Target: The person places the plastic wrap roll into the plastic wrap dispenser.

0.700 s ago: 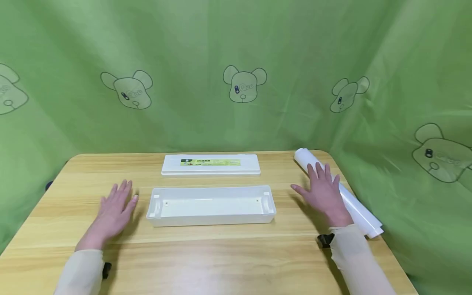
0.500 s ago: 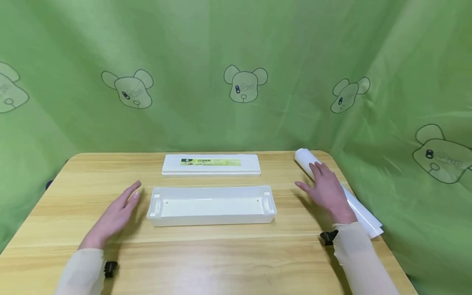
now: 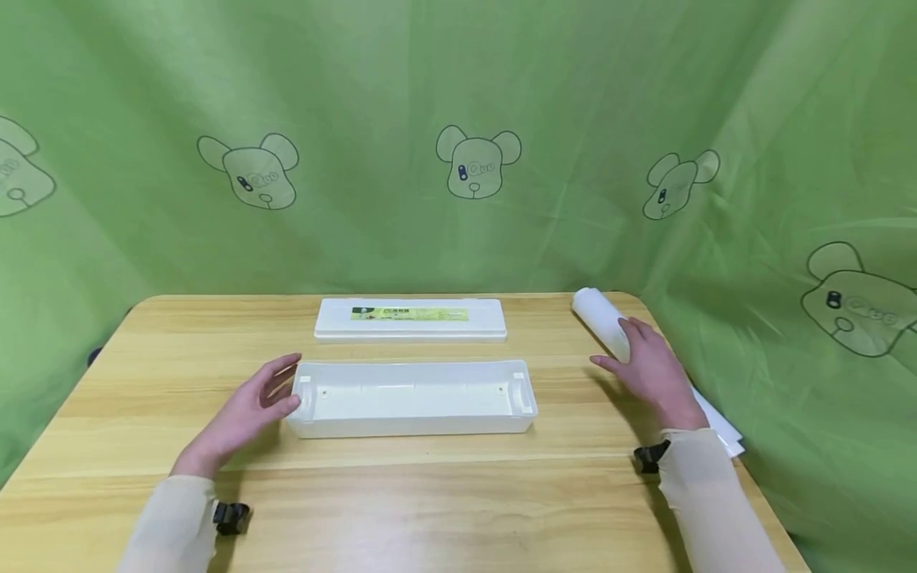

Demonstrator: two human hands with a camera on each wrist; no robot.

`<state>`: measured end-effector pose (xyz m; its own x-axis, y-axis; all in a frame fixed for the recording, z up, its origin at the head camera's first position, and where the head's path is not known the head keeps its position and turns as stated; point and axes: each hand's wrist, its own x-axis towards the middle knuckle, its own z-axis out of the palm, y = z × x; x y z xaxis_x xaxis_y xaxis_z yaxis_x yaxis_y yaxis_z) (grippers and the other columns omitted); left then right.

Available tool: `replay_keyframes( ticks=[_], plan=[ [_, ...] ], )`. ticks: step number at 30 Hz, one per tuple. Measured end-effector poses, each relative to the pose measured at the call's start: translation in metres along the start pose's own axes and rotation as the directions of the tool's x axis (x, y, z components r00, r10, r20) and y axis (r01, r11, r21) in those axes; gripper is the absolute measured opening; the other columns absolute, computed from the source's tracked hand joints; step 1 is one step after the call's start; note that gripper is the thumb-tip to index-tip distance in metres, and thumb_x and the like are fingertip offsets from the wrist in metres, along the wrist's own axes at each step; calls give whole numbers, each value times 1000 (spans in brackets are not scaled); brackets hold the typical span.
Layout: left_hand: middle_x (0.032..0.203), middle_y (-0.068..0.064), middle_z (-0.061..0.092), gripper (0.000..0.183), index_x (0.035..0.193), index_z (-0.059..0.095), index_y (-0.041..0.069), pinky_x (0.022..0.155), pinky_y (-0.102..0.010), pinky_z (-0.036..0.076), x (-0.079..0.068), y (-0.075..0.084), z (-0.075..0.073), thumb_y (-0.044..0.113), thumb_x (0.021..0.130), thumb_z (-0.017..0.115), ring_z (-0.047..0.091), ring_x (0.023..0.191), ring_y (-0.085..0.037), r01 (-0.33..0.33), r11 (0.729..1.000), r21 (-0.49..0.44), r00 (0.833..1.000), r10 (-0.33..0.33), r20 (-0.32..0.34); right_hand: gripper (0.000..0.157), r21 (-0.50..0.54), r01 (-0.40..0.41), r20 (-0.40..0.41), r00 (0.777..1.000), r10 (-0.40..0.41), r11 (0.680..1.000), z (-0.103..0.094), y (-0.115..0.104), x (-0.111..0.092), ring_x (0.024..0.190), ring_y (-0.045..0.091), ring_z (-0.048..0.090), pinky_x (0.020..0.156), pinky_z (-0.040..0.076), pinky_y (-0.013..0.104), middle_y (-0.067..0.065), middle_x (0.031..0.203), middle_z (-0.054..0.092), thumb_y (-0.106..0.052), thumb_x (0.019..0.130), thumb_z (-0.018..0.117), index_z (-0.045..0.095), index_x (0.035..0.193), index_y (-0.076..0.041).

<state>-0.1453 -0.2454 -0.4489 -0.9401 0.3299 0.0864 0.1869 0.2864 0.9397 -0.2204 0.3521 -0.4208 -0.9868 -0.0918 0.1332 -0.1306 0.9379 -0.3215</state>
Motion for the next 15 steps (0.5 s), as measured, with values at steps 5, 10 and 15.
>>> replay_keyframes(
  ticks=[5,10,15],
  plan=[
    [158,-26,15,83,153,16,-5,112,-40,23,1,-2,1,4,90,69,17,142,-46,5,998,-68,1000,-3,30,97,-10,-21,-3,1000,21,1000,-1,5,-1,130,56,28,104,26,70,36,148,26,-57,88,66,29,148,9],
    [159,-23,15,88,154,17,-2,113,-45,19,3,-5,3,5,87,74,16,143,-44,33,998,-56,999,-31,32,96,-14,-31,-8,999,31,999,-1,10,-2,128,56,31,103,28,69,37,145,29,-54,87,69,29,147,10],
    [159,-24,14,91,154,19,1,114,-47,18,5,-5,4,8,84,77,15,143,-44,41,997,-58,999,-39,36,98,-27,-43,-14,999,42,999,1,14,-3,123,57,36,99,33,71,38,143,31,-54,86,71,29,146,11]
  ],
)
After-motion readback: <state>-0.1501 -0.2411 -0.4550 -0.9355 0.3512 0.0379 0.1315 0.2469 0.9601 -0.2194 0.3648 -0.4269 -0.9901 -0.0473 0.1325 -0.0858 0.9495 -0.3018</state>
